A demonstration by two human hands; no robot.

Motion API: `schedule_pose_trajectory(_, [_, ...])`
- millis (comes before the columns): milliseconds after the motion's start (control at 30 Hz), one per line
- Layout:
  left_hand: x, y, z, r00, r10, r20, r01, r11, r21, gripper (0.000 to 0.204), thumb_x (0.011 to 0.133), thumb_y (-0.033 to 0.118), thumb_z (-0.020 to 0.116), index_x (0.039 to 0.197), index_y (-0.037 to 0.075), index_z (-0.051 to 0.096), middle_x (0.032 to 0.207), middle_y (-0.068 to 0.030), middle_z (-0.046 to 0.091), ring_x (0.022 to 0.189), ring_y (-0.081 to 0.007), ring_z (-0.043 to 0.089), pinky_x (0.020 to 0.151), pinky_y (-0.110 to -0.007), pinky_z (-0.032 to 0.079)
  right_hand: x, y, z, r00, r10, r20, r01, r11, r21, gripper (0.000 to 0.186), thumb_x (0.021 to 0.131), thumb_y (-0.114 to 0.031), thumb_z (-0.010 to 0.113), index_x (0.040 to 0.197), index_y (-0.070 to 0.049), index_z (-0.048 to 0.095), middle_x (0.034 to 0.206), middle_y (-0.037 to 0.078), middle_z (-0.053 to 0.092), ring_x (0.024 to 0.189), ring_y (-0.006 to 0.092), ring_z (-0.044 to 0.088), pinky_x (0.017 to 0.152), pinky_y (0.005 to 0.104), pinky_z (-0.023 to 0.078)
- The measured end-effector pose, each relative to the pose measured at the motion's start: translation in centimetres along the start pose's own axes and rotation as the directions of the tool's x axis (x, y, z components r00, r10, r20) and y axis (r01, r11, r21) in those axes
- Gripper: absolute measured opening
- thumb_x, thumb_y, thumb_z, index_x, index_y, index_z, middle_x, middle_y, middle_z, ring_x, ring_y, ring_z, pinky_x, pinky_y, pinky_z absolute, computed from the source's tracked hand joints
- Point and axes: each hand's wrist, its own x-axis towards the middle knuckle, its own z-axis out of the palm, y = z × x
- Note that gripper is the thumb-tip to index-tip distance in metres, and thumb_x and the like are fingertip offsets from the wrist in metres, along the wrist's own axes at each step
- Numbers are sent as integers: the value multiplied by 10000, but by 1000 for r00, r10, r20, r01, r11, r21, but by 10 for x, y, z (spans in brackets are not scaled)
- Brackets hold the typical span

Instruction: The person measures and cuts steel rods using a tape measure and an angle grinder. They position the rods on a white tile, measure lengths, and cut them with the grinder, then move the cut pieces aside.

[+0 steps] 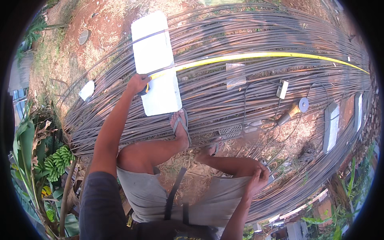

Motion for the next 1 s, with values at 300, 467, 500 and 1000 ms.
schedule_pose_trajectory(300, [2, 3, -16, 980, 193, 53, -189, 979, -79, 435, 894, 463, 635, 1085, 110, 805, 974, -198, 761, 950, -361, 715, 853, -440, 544, 115, 27, 106, 967, -180, -181, 202, 973, 113, 202, 1016, -58, 574, 1141, 16, 714, 1049, 80, 699, 928, 145, 632, 842, 292, 508])
schedule_pose_trajectory(467, [-36, 13, -36, 959, 206, 194, -180, 973, -145, 420, 911, 423, 659, 1078, 55, 773, 1014, -91, 741, 972, -211, 660, 864, -362, 498, 162, 11, 159, 967, -227, -116, 253, 908, 333, 256, 1030, -85, 548, 1232, -20, 692, 1055, 83, 700, 914, 154, 645, 821, 277, 513])
schedule_pose_trajectory(500, [-49, 19, -44, 924, 272, 269, -215, 950, -225, 405, 925, 413, 659, 1067, 50, 772, 1014, -76, 738, 983, -197, 654, 880, -351, 492, 174, 4, 168, 977, -202, -68, 212, 879, 427, 266, 1040, -104, 549, 1255, -26, 686, 1056, 84, 700, 912, 160, 650, 818, 275, 514])
schedule_pose_trajectory(1000, [-235, 89, -49, 623, 562, 544, -386, 826, -411, 409, 1044, 398, 544, 1111, 59, 762, 1042, -31, 705, 1009, -137, 586, 971, -307, 445, 263, -75, 161, 919, -293, 266, -257, 69, 964, 375, 1053, -122, 573, 1397, 1, 487, 1086, 86, 629, 1032, 250, 595, 974, 393, 486])
